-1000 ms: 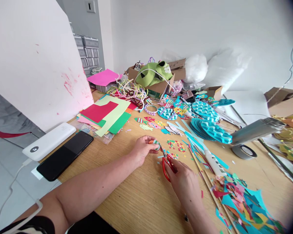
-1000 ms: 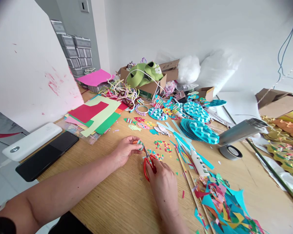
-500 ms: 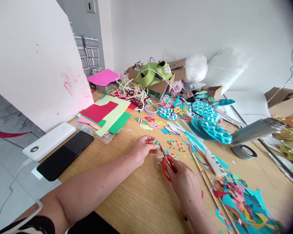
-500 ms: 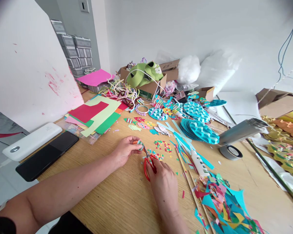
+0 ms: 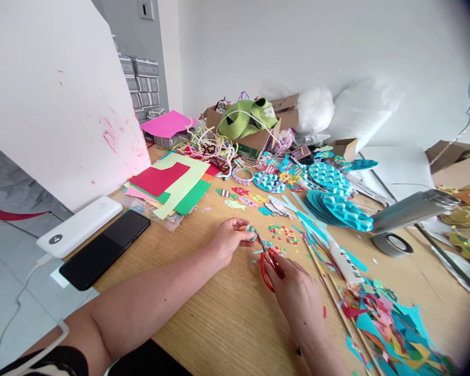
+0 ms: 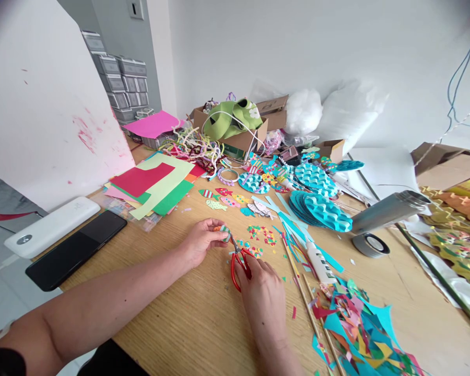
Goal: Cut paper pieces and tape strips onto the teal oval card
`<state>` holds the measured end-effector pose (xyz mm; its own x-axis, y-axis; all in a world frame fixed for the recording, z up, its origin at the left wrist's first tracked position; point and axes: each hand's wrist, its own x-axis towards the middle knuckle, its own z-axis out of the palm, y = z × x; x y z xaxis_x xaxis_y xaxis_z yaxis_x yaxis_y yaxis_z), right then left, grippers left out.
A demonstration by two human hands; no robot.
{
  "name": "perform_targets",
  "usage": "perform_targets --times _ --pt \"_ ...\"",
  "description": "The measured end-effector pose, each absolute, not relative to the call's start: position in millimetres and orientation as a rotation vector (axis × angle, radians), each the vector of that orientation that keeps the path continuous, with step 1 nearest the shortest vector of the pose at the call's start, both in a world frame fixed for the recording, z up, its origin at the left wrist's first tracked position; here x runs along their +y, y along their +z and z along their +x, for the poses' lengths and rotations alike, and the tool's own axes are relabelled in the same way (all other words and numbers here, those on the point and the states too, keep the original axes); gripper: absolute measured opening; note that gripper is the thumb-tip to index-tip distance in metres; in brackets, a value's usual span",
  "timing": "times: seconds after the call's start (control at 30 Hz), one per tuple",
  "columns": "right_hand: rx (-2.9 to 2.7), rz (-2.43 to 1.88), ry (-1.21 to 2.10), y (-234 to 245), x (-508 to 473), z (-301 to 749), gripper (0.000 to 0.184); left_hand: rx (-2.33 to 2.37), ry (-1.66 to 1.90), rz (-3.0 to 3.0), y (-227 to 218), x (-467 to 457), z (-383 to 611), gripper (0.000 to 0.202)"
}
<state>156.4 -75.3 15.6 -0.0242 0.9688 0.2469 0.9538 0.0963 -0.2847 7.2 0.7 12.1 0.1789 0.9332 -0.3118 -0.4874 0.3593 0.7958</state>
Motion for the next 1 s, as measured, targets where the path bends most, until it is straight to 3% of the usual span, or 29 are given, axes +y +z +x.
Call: perform_targets --times 1.0 --pt "-2.067 -1.913 0.017 17.8 -75.9 156.7 0.035 1.005 1.084 0.713 21.1 -1.6 8.0 0.020"
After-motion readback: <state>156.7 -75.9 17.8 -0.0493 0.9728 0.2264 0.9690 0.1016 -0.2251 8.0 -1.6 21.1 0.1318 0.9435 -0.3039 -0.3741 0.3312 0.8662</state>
